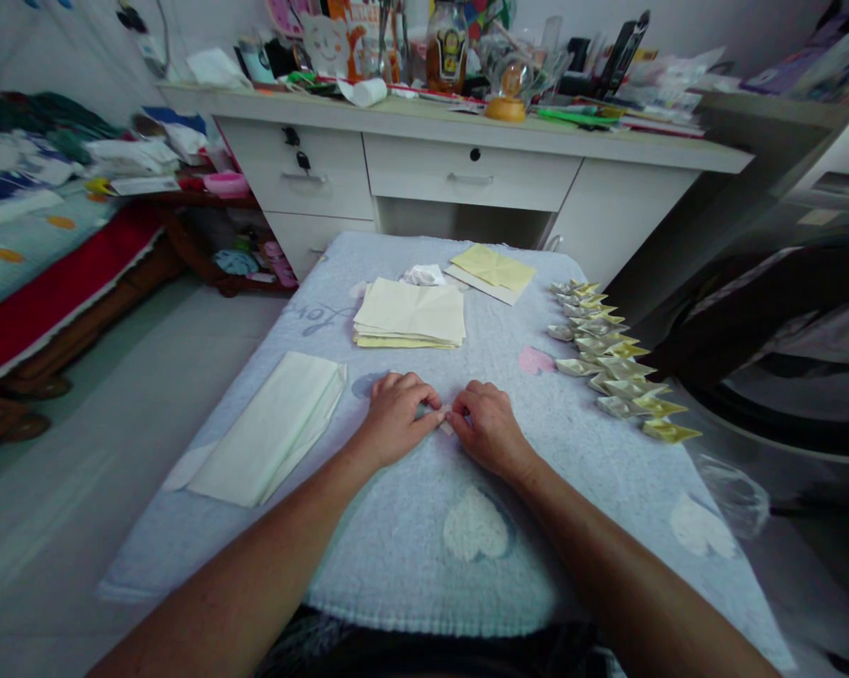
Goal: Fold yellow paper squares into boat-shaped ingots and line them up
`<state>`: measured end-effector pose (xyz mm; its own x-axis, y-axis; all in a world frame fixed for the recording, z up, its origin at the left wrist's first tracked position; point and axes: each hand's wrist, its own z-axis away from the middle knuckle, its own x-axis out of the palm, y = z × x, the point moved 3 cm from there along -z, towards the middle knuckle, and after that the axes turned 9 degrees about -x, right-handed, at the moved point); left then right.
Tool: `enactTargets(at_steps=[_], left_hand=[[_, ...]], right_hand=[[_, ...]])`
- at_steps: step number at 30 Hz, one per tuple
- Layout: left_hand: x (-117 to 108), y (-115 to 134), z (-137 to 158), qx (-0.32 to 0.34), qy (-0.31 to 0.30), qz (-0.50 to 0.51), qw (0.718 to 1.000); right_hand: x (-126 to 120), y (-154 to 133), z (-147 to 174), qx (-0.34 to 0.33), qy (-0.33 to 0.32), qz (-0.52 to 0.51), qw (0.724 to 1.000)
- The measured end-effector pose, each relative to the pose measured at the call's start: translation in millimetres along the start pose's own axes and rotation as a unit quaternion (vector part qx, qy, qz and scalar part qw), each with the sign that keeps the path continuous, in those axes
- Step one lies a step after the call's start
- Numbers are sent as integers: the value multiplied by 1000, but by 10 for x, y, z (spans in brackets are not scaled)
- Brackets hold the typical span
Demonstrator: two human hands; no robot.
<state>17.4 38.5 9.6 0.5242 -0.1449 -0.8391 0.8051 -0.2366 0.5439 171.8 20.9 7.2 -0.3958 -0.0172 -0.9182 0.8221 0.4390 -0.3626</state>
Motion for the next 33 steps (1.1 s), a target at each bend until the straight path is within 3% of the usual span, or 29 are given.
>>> enactTargets(at_steps=[15,27,33], left_hand=[[83,-22,-14,-24,7,-25,999],[81,-6,-21,-22,6,-34,999],[99,8,11,-22,31,-40,998]], right_hand=[[-88,65,53,-9,-10,-64,998],[-8,17,19,57,-31,32,997],[-12,0,48,67,2,26,997]])
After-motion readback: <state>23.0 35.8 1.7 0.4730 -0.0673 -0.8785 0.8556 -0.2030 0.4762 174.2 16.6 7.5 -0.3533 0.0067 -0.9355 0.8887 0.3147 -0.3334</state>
